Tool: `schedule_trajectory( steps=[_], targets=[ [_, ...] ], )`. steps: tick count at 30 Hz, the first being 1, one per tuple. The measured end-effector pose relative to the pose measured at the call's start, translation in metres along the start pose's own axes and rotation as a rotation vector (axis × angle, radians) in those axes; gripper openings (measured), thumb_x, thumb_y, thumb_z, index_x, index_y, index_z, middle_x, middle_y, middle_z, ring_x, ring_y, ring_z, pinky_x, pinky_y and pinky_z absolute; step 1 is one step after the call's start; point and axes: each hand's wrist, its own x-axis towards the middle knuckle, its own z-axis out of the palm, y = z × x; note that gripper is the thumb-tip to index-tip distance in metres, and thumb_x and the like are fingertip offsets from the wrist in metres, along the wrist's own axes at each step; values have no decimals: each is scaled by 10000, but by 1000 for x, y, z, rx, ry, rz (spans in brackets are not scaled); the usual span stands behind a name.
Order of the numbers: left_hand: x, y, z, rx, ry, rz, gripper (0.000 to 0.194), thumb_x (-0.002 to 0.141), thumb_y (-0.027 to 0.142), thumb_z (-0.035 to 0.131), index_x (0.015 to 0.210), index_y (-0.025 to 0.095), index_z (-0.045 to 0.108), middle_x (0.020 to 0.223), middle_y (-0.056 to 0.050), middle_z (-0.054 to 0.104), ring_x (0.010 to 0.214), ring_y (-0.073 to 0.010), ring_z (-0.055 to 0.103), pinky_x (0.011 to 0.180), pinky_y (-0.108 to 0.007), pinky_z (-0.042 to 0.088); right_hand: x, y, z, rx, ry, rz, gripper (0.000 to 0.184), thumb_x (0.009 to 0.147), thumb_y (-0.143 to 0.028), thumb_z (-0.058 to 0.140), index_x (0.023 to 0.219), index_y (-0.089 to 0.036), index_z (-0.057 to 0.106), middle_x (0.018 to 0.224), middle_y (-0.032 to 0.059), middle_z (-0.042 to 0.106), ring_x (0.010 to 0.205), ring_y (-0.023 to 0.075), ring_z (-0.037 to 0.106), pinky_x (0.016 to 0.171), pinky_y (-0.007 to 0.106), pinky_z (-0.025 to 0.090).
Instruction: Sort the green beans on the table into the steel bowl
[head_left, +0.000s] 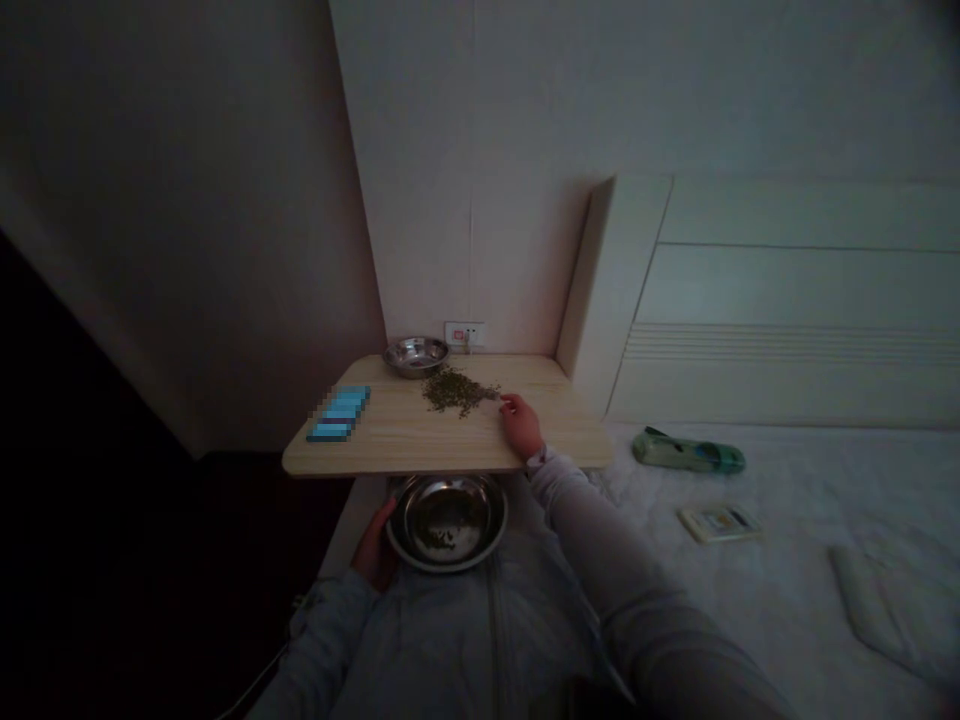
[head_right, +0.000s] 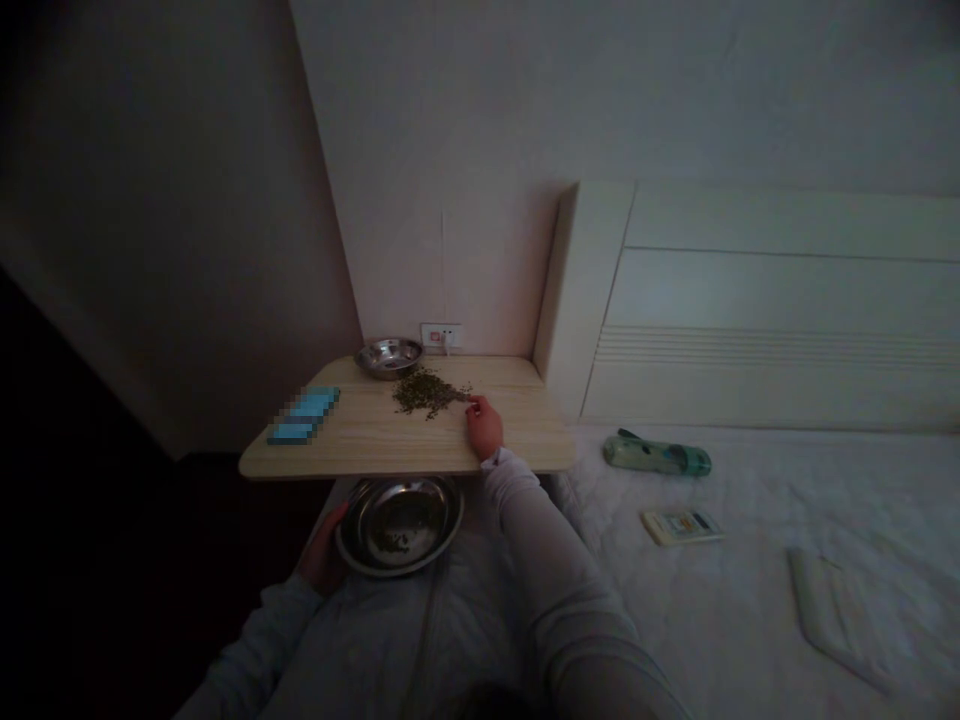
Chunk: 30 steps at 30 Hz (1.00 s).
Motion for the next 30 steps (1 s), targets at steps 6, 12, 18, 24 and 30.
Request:
schedule_trajectory(
  steps=[6,12,18,24,30],
  targets=[
    [-2,1,4,13,-13,7,238,720,220,410,786,138,624,782,-49,674,969,-201,501,861,-309,350,2,1,2,-46,-18,-10,302,706,-211,379,976,-183,512,808,36,570,711,121,495,671,242,367],
    [-1,0,4,12,-13,34,241,719,214,406,786,136,624,796,-57,671,968,-205,501,860,-306,350,2,0,1,-63,-23,-28,296,706,-206,384,968,-189,522,807,31,568,709,118,496,677,242,371],
    [-1,0,4,-13,-17,9,261,707,232,424,860,140,614,818,-58,668,984,-215,488,862,-308,349,1,0,0,-73,-35,-32,298,706,-223,387,969,-192,525,800,31,566,716,122,496,690,253,373],
    [-2,0,4,-15,-36,-6,273,711,249,423,882,147,610,846,-51,663,981,-212,491,858,-303,353,0,-1,-1,-58,-51,-54,295,702,-224,391,962,-194,529,791,24,567,725,119,497,702,251,373],
    [3,-2,0,-15,-26,-8,278,717,247,413,894,150,604,852,-45,662,979,-203,494,857,-302,352,-1,-3,-3,-56,-67,-49,291,696,-224,394,945,-200,542,774,22,566,715,119,498,700,256,375]
  ],
)
